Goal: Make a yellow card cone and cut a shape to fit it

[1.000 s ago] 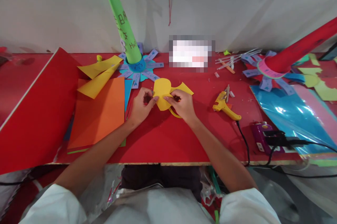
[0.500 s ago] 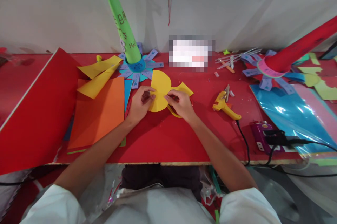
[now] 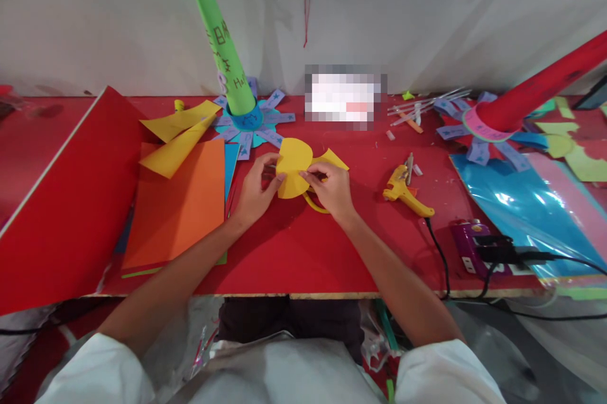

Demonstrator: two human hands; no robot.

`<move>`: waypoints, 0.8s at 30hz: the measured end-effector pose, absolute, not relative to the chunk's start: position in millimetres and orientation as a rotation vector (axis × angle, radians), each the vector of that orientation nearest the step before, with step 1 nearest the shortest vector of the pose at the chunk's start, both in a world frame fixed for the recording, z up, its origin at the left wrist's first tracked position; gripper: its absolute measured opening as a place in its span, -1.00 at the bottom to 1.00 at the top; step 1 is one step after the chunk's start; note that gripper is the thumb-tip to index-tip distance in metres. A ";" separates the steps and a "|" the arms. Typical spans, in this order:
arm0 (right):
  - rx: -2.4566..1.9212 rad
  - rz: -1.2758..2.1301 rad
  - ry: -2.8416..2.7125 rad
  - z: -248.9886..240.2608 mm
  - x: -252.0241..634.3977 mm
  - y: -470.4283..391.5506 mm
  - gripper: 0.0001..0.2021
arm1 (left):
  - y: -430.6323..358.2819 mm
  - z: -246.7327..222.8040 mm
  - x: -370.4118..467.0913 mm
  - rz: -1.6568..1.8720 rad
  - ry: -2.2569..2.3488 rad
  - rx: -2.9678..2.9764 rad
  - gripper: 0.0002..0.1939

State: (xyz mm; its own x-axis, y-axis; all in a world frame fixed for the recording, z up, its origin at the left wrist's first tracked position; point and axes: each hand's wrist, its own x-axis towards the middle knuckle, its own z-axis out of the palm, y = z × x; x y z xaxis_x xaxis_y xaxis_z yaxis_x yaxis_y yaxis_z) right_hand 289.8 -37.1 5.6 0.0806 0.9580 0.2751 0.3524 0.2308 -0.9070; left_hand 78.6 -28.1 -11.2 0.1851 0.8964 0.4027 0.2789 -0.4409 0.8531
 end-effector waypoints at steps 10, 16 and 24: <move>-1.261 0.806 -1.448 7.8 286.1 -40.0 -0.47 | -24.1 -11.7 80.6 1.348 0.987 1.578 -0.47; -1.136 1.036 -1.338 8.2 285.9 -38.0 -0.57 | -20.5 -10.3 77.1 1.362 0.971 1.482 -0.47; -1.096 1.214 -1.305 1.2 287.5 -38.4 -0.62 | -19.6 -12.0 76.8 1.346 0.950 1.445 -0.44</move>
